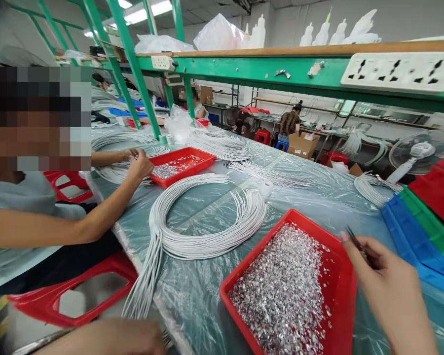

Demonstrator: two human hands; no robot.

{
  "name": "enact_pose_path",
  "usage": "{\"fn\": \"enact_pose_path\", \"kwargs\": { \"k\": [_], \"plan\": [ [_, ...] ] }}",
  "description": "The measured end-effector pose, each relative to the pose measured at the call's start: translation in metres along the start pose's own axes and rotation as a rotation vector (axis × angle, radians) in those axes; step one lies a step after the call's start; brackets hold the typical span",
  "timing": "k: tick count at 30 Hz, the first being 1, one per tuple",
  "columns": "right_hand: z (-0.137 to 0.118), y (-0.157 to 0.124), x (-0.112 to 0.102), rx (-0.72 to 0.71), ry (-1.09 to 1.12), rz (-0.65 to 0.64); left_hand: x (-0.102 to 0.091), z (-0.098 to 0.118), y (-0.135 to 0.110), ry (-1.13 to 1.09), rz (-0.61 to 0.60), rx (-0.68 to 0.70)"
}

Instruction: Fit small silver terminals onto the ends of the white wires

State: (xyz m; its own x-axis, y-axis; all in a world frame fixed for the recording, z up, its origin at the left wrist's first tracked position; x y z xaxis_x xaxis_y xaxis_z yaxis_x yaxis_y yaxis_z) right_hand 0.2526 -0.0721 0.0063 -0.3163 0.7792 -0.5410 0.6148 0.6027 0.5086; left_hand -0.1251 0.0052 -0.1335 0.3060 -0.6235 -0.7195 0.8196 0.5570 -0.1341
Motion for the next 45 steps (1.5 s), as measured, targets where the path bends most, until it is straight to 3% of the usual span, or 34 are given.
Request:
{"fn": "enact_pose_path", "kwargs": {
  "k": [2, 3, 7, 10, 14, 22, 27, 30, 33, 37, 41, 45],
  "plan": [
    [-0.011, -0.004, 0.0, -0.002, 0.004, -0.121, -0.005, 0.006, 0.025, 0.148, -0.017, 0.033],
    [-0.014, -0.006, -0.001, -0.016, 0.003, -0.162, -0.008, 0.003, 0.041, 0.242, 0.065, -0.016],
    [-0.009, -0.012, -0.015, -0.025, -0.095, -0.124, 0.005, -0.018, 0.095, 0.529, 0.292, -0.189],
    [-0.006, -0.016, -0.019, -0.005, -0.114, -0.118, 0.018, -0.03, 0.113, 0.658, 0.32, -0.258],
    [-0.011, -0.018, -0.011, -0.045, -0.051, -0.162, 0.017, -0.033, 0.119, 0.729, 0.257, -0.285],
    [-0.015, -0.021, 0.01, -0.104, -0.007, -0.269, 0.007, -0.012, 0.126, 0.505, 0.087, -0.12],
    [-0.016, -0.021, 0.013, -0.127, 0.013, -0.3, -0.041, 0.002, 0.118, 0.203, 0.161, -0.079],
    [-0.018, -0.02, 0.019, -0.146, 0.033, -0.311, -0.061, 0.011, 0.108, -0.034, 0.132, -0.094],
    [-0.02, -0.02, 0.028, -0.171, 0.056, -0.33, -0.058, 0.028, 0.106, -0.291, 0.007, -0.109],
    [-0.024, -0.022, 0.037, -0.183, 0.088, -0.331, -0.049, 0.081, 0.123, -0.557, -0.143, -0.014],
    [-0.034, -0.027, 0.035, -0.183, 0.183, -0.294, -0.05, 0.14, 0.148, -0.712, -0.164, 0.134],
    [-0.05, -0.033, 0.026, -0.186, 0.324, -0.256, -0.042, 0.177, 0.16, -0.813, -0.138, 0.284]
  ]
}}
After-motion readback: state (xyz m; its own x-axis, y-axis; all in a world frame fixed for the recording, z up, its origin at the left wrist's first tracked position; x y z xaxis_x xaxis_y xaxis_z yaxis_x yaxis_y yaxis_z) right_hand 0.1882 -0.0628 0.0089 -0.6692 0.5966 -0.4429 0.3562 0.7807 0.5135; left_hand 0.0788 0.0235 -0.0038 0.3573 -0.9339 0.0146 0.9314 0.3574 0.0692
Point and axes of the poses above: each hand's wrist, its own y-axis towards the middle knuckle, its own x-axis out of the palm, z = x × y, the point moved 6 cm from there along y, towards the middle knuckle, and after that the axes turned 7 degrees about -x, right-handed, at the moved point
